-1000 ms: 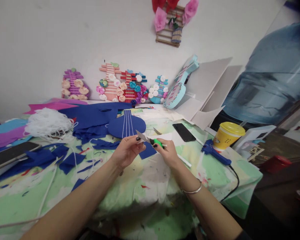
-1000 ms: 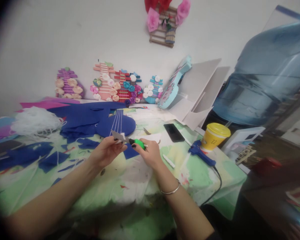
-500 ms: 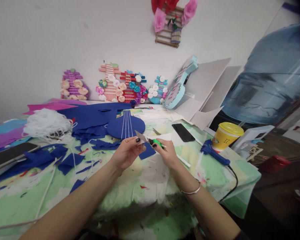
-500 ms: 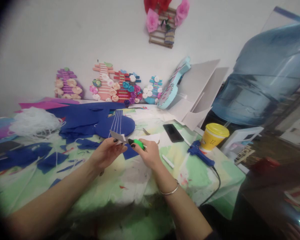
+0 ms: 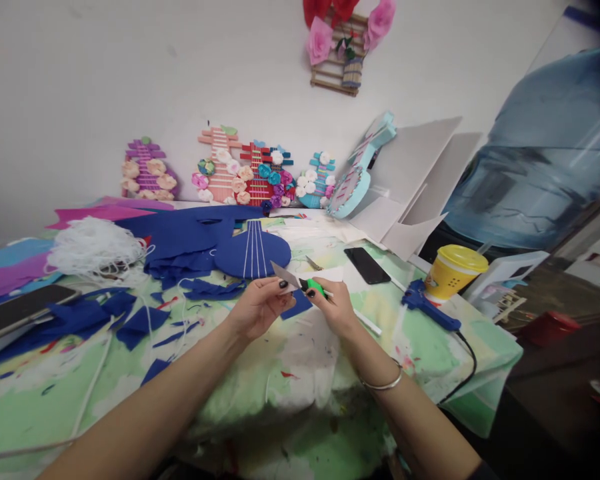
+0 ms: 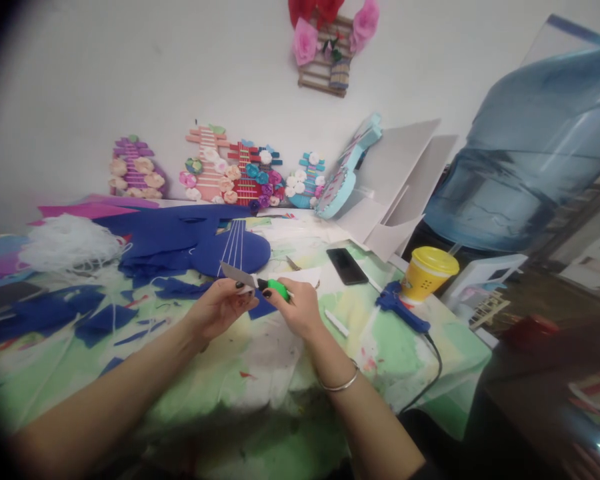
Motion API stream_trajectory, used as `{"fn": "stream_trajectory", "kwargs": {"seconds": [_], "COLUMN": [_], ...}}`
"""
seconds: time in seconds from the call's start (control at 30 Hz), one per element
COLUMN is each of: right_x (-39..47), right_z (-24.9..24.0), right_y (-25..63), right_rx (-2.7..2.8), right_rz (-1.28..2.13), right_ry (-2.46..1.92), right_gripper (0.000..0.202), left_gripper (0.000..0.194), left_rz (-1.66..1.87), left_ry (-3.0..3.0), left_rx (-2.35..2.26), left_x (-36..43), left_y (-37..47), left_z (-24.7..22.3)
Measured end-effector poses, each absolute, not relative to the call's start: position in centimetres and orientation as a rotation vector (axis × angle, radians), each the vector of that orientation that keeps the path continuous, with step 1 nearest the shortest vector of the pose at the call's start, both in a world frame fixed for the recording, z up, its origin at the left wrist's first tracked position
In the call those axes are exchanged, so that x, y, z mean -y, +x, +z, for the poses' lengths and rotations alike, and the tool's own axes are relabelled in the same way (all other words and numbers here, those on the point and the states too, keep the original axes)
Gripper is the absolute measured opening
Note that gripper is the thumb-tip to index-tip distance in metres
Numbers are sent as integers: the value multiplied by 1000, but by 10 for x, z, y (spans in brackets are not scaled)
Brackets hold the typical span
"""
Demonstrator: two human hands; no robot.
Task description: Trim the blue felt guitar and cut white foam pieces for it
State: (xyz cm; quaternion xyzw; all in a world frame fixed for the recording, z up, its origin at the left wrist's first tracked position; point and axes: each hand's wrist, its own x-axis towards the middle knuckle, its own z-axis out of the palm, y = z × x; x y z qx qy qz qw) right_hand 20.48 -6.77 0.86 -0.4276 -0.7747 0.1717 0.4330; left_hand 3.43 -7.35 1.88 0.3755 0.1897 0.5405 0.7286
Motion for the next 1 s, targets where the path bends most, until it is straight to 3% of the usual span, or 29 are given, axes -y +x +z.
{"fn": "stream_trajectory", "kwargs": {"seconds": [0.53,1.0], "right_x": [65,60], "right_z": [7,3], "right_y": [206,209], "right_rx": [1952,1865], "right_rz": [335,463], "right_ry": [-1063,-1052], "right_gripper": [42,48], "left_gripper": [15,14], "left_rz": [1119,1171], "left_ry": [799,855], "left_rx": [-428,-367], "left_x": [73,75], "left_y": [34,27], "left_z": [17,25]}}
